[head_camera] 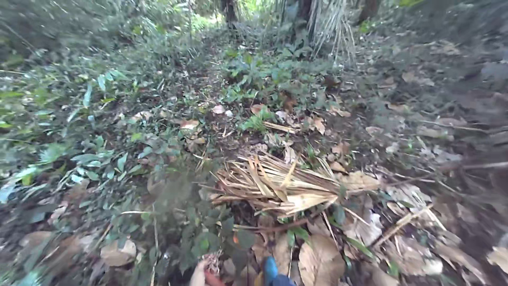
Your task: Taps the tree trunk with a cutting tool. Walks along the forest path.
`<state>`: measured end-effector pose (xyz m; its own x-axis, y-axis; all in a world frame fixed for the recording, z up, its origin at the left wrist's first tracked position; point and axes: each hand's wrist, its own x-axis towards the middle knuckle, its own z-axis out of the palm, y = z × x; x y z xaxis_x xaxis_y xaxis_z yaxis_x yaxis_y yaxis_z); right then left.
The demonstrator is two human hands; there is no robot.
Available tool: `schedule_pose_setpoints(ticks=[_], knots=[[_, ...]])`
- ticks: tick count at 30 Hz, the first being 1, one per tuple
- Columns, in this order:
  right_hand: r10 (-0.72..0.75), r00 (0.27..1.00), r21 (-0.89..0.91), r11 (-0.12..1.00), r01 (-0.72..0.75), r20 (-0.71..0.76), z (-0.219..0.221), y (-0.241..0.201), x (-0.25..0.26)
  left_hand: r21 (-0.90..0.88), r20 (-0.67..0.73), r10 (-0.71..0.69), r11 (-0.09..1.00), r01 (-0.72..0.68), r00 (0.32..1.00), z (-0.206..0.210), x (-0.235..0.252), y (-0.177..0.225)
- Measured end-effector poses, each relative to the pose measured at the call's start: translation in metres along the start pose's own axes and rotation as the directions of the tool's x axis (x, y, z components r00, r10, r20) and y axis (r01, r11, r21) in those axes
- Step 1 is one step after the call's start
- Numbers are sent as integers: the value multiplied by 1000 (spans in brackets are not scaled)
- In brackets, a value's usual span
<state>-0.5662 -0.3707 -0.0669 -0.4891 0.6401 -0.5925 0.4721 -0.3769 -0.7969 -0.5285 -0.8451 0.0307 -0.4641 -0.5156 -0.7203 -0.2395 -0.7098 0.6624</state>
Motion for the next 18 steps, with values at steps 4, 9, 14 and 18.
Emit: schedule_pose_setpoints(ticks=[4, 9, 14, 18], knots=[[81, 963, 147, 982, -122, 256, 209, -109, -35, 5, 23, 28, 1000, -28, 999, 46, 45, 68], [114, 631, -63, 993, -103, 768, 436, -249, -186, -115, 31, 202, 974, -197, 979, 132, 80, 183], [-16, 86, 31, 985, -172, 996, 608, -329, -249, -183, 71, 344, 927, -327, 936, 213, 128, 276], [-114, -217, 23, 925, -380, 970, 726, -361, -246, -190, 93, 356, 923, -335, 930, 267, 205, 337]])
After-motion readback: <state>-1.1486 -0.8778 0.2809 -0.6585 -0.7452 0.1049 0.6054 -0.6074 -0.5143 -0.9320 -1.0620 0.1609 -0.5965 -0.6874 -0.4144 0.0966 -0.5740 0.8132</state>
